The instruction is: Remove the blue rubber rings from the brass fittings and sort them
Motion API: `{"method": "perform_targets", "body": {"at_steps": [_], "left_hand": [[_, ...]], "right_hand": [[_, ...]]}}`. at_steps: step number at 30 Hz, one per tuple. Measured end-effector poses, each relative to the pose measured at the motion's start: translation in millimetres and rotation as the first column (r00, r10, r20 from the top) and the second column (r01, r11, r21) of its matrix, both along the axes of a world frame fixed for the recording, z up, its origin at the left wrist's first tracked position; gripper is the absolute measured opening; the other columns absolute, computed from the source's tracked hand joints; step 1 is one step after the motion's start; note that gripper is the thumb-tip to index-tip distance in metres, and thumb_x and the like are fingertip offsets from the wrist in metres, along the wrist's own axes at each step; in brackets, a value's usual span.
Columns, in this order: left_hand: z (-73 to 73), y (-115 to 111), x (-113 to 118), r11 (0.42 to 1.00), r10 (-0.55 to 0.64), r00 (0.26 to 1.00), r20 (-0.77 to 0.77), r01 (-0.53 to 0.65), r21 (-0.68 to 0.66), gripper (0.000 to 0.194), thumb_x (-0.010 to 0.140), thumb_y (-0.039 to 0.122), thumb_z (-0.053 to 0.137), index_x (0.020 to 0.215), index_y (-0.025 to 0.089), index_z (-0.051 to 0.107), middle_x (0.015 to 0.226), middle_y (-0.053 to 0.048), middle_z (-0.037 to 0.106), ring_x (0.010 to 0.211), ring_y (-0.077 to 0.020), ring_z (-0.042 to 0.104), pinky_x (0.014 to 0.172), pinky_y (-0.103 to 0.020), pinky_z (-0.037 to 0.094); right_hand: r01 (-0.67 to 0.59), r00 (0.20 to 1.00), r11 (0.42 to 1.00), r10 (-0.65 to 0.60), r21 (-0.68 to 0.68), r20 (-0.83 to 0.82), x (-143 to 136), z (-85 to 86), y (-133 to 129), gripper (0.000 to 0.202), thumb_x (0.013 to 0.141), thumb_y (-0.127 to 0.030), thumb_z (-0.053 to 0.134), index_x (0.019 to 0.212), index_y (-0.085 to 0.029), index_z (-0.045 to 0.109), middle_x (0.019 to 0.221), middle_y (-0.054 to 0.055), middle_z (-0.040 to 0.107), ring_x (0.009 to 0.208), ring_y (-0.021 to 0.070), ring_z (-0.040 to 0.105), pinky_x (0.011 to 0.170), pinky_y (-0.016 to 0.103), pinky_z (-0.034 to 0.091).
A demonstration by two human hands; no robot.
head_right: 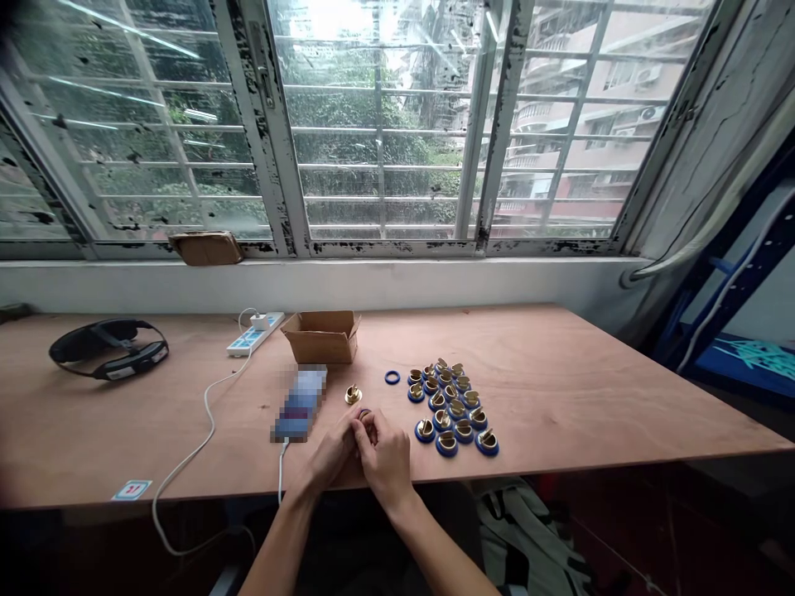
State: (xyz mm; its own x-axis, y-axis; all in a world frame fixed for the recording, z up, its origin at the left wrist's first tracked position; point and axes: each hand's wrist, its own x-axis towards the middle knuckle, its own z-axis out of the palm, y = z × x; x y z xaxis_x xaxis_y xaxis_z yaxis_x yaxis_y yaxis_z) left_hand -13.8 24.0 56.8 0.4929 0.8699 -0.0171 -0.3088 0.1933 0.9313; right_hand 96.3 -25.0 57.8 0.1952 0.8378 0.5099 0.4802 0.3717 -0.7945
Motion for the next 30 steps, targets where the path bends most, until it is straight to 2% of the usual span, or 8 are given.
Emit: {"method": "perform_targets", "body": {"at_steps": [5, 7, 10, 14, 18, 24, 27, 30], "left_hand": [[2.7, -2, -2, 0.994, 0.054, 0.993, -0.107, -0.043, 0.103, 0.047, 0.094, 0.063, 0.054, 0.083, 0.018, 0.06, 0.076, 0.001, 0.057, 0.064, -0.0131, 0.045, 0.058, -0.024, 0.04], [5.2, -4, -3, 0.978, 0.126, 0.975, -0.185, -0.091, 0.187, 0.046, 0.093, 0.064, 0.055, 0.085, 0.019, 0.061, 0.079, 0.0, 0.058, 0.07, -0.0153, 0.049, 0.064, -0.026, 0.045], [6.7, -6, -4, 0.944, 0.213, 0.947, -0.241, -0.136, 0.301, 0.043, 0.094, 0.062, 0.054, 0.087, 0.02, 0.062, 0.087, -0.002, 0.062, 0.085, -0.0198, 0.055, 0.083, -0.03, 0.049], [4.5, -6, -3, 0.925, 0.202, 0.948, -0.245, -0.102, 0.366, 0.038, 0.097, 0.056, 0.05, 0.088, 0.021, 0.061, 0.089, -0.003, 0.063, 0.088, -0.0213, 0.057, 0.091, -0.033, 0.048], [6.4, -5, -3, 0.924, 0.179, 0.958, -0.225, -0.086, 0.371, 0.035, 0.098, 0.053, 0.049, 0.093, 0.02, 0.062, 0.094, -0.004, 0.066, 0.092, -0.0223, 0.059, 0.094, -0.034, 0.047], [15.4, -6, -3, 0.952, 0.242, 0.942, -0.231, -0.185, 0.245, 0.039, 0.091, 0.059, 0.059, 0.086, 0.021, 0.061, 0.09, -0.004, 0.065, 0.093, -0.0228, 0.059, 0.094, -0.034, 0.048], [13.5, -6, -2, 0.956, 0.256, 0.942, -0.216, -0.212, 0.205, 0.038, 0.087, 0.06, 0.065, 0.086, 0.021, 0.063, 0.092, -0.006, 0.066, 0.097, -0.0241, 0.059, 0.093, -0.034, 0.048], [8.1, -5, -1, 0.944, 0.271, 0.936, -0.226, -0.212, 0.253, 0.035, 0.088, 0.057, 0.064, 0.084, 0.022, 0.062, 0.089, -0.005, 0.065, 0.094, -0.0236, 0.059, 0.089, -0.033, 0.049]], "right_hand": [[0.052, 0.995, 0.999, -0.051, -0.006, 0.082, -4, -3.6, -1, 0.034, 0.107, -0.039, 0.044, 0.088, -0.021, 0.066, 0.07, 0.003, 0.07, 0.058, 0.018, 0.063, 0.058, 0.026, 0.036], [0.087, 0.989, 0.996, -0.088, 0.009, 0.123, -6, -6.3, 0, 0.034, 0.107, -0.037, 0.041, 0.09, -0.021, 0.066, 0.071, 0.004, 0.071, 0.058, 0.0188, 0.064, 0.059, 0.027, 0.036], [0.136, 0.975, 0.99, -0.141, 0.041, 0.174, -7, -11.2, 0, 0.033, 0.107, -0.035, 0.038, 0.092, -0.02, 0.064, 0.072, 0.005, 0.072, 0.06, 0.0203, 0.067, 0.058, 0.027, 0.036], [0.185, 0.955, 0.979, -0.2, 0.089, 0.218, -9, -16.3, 0, 0.033, 0.107, -0.033, 0.038, 0.093, -0.019, 0.063, 0.072, 0.006, 0.072, 0.063, 0.0214, 0.069, 0.058, 0.028, 0.037], [0.211, 0.941, 0.969, -0.237, 0.131, 0.24, -10, -17.0, 1, 0.031, 0.106, -0.03, 0.04, 0.09, -0.019, 0.064, 0.071, 0.007, 0.072, 0.062, 0.0214, 0.068, 0.058, 0.028, 0.038], [0.174, 0.953, 0.979, -0.194, 0.102, 0.232, -9, -10.8, -1, 0.027, 0.102, -0.03, 0.045, 0.085, -0.02, 0.063, 0.07, 0.005, 0.072, 0.06, 0.0204, 0.067, 0.058, 0.028, 0.037], [0.194, 0.943, 0.978, -0.206, 0.071, 0.262, -9, -8.7, -2, 0.029, 0.102, -0.034, 0.046, 0.085, -0.019, 0.064, 0.069, 0.006, 0.072, 0.06, 0.021, 0.068, 0.057, 0.028, 0.036], [0.235, 0.914, 0.967, -0.253, 0.094, 0.318, -10, -10.6, -2, 0.031, 0.102, -0.031, 0.042, 0.091, -0.018, 0.068, 0.068, 0.007, 0.072, 0.059, 0.0219, 0.067, 0.055, 0.029, 0.034]]}}
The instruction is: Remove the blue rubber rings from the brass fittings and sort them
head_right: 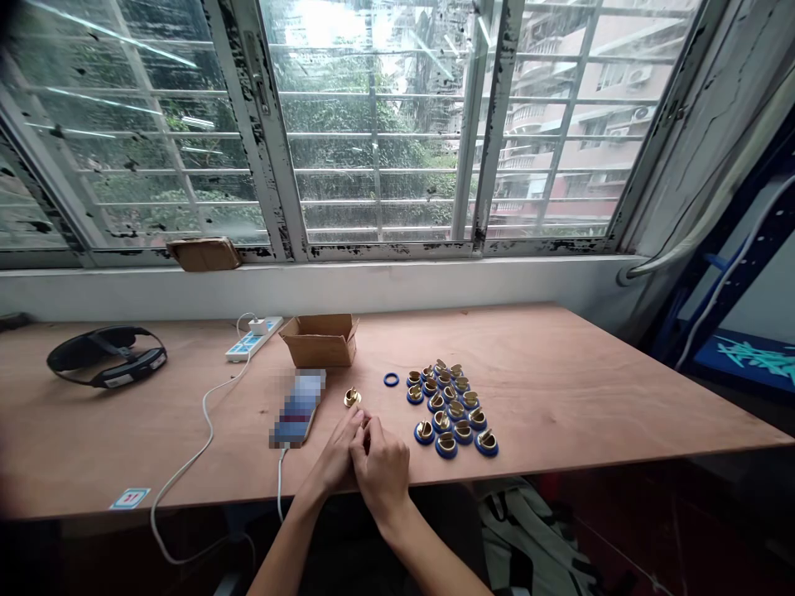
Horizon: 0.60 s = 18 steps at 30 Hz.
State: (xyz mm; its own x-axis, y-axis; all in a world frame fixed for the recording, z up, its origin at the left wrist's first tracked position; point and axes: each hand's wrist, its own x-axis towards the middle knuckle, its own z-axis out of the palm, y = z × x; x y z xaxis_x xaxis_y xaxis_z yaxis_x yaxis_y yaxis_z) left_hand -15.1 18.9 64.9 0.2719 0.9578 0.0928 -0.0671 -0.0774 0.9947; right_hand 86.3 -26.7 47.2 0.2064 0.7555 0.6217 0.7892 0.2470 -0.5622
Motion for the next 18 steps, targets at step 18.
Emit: {"method": "perform_targets", "body": {"at_steps": [18], "left_hand": [[1.4, 0, -2, 0.949, -0.08, 0.989, -0.125, 0.114, 0.295, 0.035, 0.096, 0.045, 0.061, 0.121, 0.02, 0.064, 0.117, -0.01, 0.069, 0.106, -0.0258, 0.066, 0.095, -0.036, 0.05]], "right_hand": [[-0.252, 0.838, 0.966, 0.191, -0.052, -0.512, 15, 8.5, 8, 0.043, 0.105, -0.053, 0.042, 0.095, -0.022, 0.071, 0.082, 0.006, 0.076, 0.073, 0.0214, 0.071, 0.063, 0.026, 0.047]]}}
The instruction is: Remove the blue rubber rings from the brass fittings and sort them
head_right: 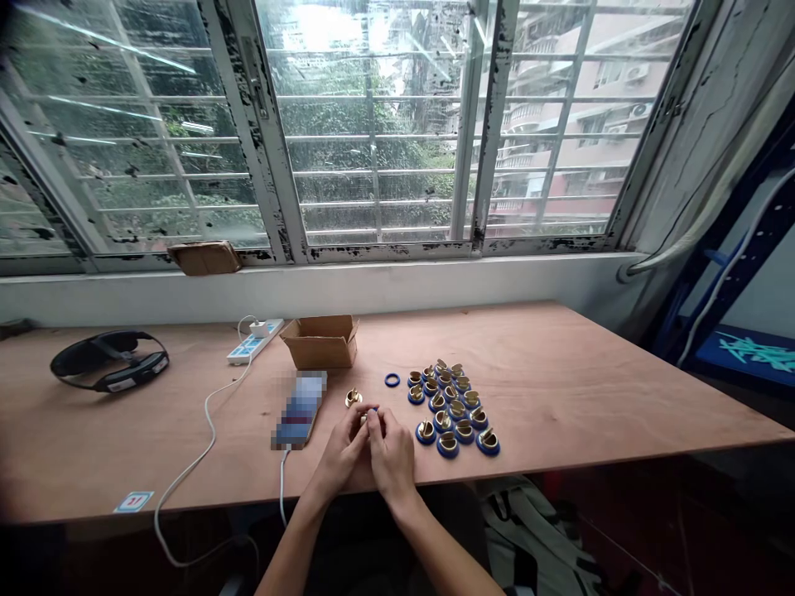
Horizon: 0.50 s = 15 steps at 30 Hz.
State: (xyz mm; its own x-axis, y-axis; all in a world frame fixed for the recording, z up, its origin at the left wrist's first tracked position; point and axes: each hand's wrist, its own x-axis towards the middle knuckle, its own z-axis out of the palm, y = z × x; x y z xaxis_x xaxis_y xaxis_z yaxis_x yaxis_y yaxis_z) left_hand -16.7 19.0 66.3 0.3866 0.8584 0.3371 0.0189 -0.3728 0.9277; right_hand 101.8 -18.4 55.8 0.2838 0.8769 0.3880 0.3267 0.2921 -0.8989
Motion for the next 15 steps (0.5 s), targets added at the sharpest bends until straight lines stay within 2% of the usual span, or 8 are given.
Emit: {"method": "perform_targets", "body": {"at_steps": [3, 6, 9, 15], "left_hand": [[1.0, -2.8, 2.5, 0.999, -0.036, 0.999, 0.019, 0.035, 0.039, 0.033, 0.096, 0.041, 0.062, 0.122, 0.021, 0.066, 0.125, -0.012, 0.067, 0.111, -0.0259, 0.065, 0.099, -0.037, 0.051], [1.8, -4.8, 3.3, 0.998, -0.031, 0.999, 0.013, 0.03, 0.047, 0.033, 0.097, 0.04, 0.061, 0.123, 0.022, 0.067, 0.127, -0.012, 0.067, 0.113, -0.0265, 0.065, 0.097, -0.037, 0.053], [2.7, -4.9, 2.1, 0.998, 0.002, 0.999, -0.037, 0.0, 0.058, 0.033, 0.099, 0.04, 0.057, 0.126, 0.023, 0.067, 0.124, -0.012, 0.07, 0.112, -0.0274, 0.066, 0.096, -0.038, 0.053], [2.6, -2.4, 0.6, 0.993, 0.061, 0.997, -0.04, -0.057, 0.107, 0.032, 0.101, 0.038, 0.053, 0.125, 0.024, 0.069, 0.131, -0.011, 0.066, 0.124, -0.0279, 0.06, 0.108, -0.04, 0.046]], "right_hand": [[-0.023, 0.987, 1.0, 0.023, 0.003, -0.156, 5.3, -3.0, 6.6, 0.048, 0.103, -0.058, 0.044, 0.088, -0.02, 0.07, 0.081, 0.007, 0.075, 0.072, 0.0214, 0.069, 0.065, 0.027, 0.05], [-0.022, 0.977, 1.0, 0.026, 0.02, -0.213, 7.6, -4.6, 9.6, 0.047, 0.101, -0.058, 0.048, 0.084, -0.019, 0.069, 0.081, 0.007, 0.074, 0.074, 0.0219, 0.069, 0.068, 0.028, 0.051], [-0.028, 0.978, 0.999, 0.032, 0.021, -0.208, 6.9, -4.4, 8.9, 0.046, 0.101, -0.057, 0.049, 0.083, -0.019, 0.068, 0.082, 0.007, 0.075, 0.076, 0.0224, 0.07, 0.069, 0.028, 0.051], [-0.03, 0.99, 0.999, 0.031, 0.014, -0.139, 3.0, -2.6, 6.1, 0.04, 0.102, -0.052, 0.05, 0.088, -0.019, 0.068, 0.081, 0.006, 0.074, 0.076, 0.0223, 0.07, 0.069, 0.029, 0.049]]}}
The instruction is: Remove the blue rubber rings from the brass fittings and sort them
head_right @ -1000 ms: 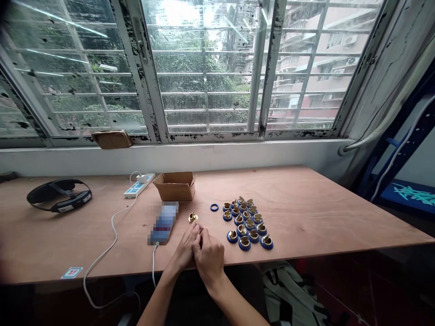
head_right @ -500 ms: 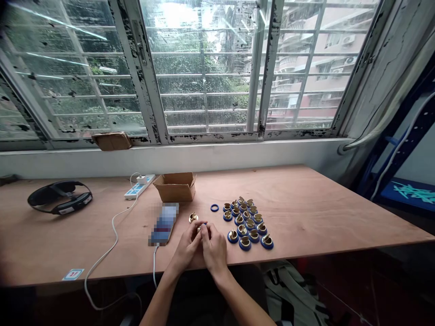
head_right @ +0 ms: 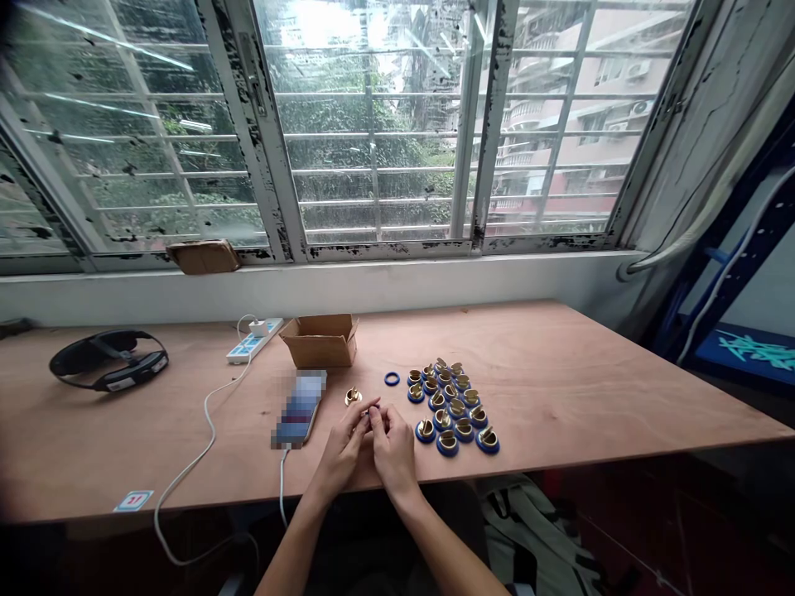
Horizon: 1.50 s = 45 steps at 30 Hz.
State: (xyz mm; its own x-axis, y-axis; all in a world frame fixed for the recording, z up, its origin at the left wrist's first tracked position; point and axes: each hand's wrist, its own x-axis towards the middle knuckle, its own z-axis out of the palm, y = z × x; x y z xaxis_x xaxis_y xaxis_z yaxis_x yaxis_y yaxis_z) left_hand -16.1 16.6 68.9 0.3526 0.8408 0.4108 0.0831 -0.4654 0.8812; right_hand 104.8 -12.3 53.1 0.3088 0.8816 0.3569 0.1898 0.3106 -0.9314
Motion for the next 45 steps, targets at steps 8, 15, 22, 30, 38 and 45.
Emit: {"method": "perform_targets", "body": {"at_steps": [8, 15, 22, 30, 38, 45], "left_hand": [[-10.4, 3, 2, 0.994, -0.016, 0.987, 0.158, 0.033, -0.106, 0.028, 0.09, 0.03, 0.07, 0.115, 0.022, 0.061, 0.116, -0.007, 0.065, 0.111, -0.0227, 0.067, 0.097, -0.037, 0.058], [-8.2, -4, 5, 0.979, 0.163, 0.986, 0.025, -0.165, 0.117, 0.024, 0.091, 0.022, 0.066, 0.115, 0.023, 0.062, 0.117, -0.006, 0.061, 0.102, -0.0199, 0.069, 0.093, -0.038, 0.062], [-6.5, -11, 5, 0.905, 0.338, 0.939, -0.054, -0.309, 0.291, 0.024, 0.096, 0.025, 0.062, 0.121, 0.025, 0.063, 0.106, -0.005, 0.066, 0.091, -0.0193, 0.07, 0.085, -0.036, 0.06], [-3.7, -4, 7, 0.871, 0.454, 0.887, -0.08, -0.423, 0.249, 0.036, 0.095, 0.025, 0.061, 0.13, 0.021, 0.055, 0.121, -0.011, 0.068, 0.101, -0.0246, 0.069, 0.088, -0.041, 0.058], [42.0, 45, 20, 0.856, 0.445, 0.86, -0.249, -0.327, 0.399, 0.031, 0.096, 0.023, 0.058, 0.125, 0.024, 0.065, 0.127, -0.009, 0.065, 0.114, -0.0251, 0.066, 0.1, -0.038, 0.053], [35.2, 120, 58, 0.959, 0.214, 0.794, -0.569, -0.059, 0.278, 0.036, 0.075, 0.015, 0.078, 0.111, 0.019, 0.073, 0.112, -0.01, 0.076, 0.107, -0.0274, 0.071, 0.097, -0.035, 0.054]], "right_hand": [[-0.039, 0.993, 0.999, 0.042, 0.037, -0.106, 2, 1.6, -1, 0.037, 0.101, -0.049, 0.054, 0.088, -0.018, 0.07, 0.086, 0.007, 0.075, 0.077, 0.0213, 0.069, 0.068, 0.028, 0.051], [0.05, 0.989, 0.998, -0.047, 0.023, -0.144, 0, 1.2, -2, 0.035, 0.097, -0.049, 0.059, 0.09, -0.017, 0.071, 0.077, 0.005, 0.072, 0.073, 0.0208, 0.066, 0.066, 0.028, 0.05], [0.129, 0.962, 0.991, -0.12, 0.022, -0.245, -1, -2.8, -1, 0.037, 0.099, -0.055, 0.053, 0.095, -0.02, 0.062, 0.075, 0.003, 0.067, 0.058, 0.0166, 0.059, 0.055, 0.027, 0.048], [0.036, 0.941, 0.999, -0.035, -0.004, -0.336, 1, -5.8, 5, 0.028, 0.102, -0.049, 0.047, 0.096, -0.022, 0.054, 0.082, -0.001, 0.065, 0.05, 0.0097, 0.052, 0.049, 0.022, 0.043], [0.008, 0.901, 1.0, -0.015, -0.019, -0.433, 1, -8.3, 10, 0.029, 0.1, -0.05, 0.048, 0.093, -0.022, 0.054, 0.07, -0.003, 0.056, 0.047, 0.0098, 0.044, 0.043, 0.022, 0.035], [0.005, 0.9, 1.0, -0.008, -0.008, -0.435, 1, -7.8, 9, 0.028, 0.101, -0.048, 0.048, 0.09, -0.023, 0.054, 0.066, -0.004, 0.05, 0.048, 0.0116, 0.04, 0.044, 0.023, 0.033]]}}
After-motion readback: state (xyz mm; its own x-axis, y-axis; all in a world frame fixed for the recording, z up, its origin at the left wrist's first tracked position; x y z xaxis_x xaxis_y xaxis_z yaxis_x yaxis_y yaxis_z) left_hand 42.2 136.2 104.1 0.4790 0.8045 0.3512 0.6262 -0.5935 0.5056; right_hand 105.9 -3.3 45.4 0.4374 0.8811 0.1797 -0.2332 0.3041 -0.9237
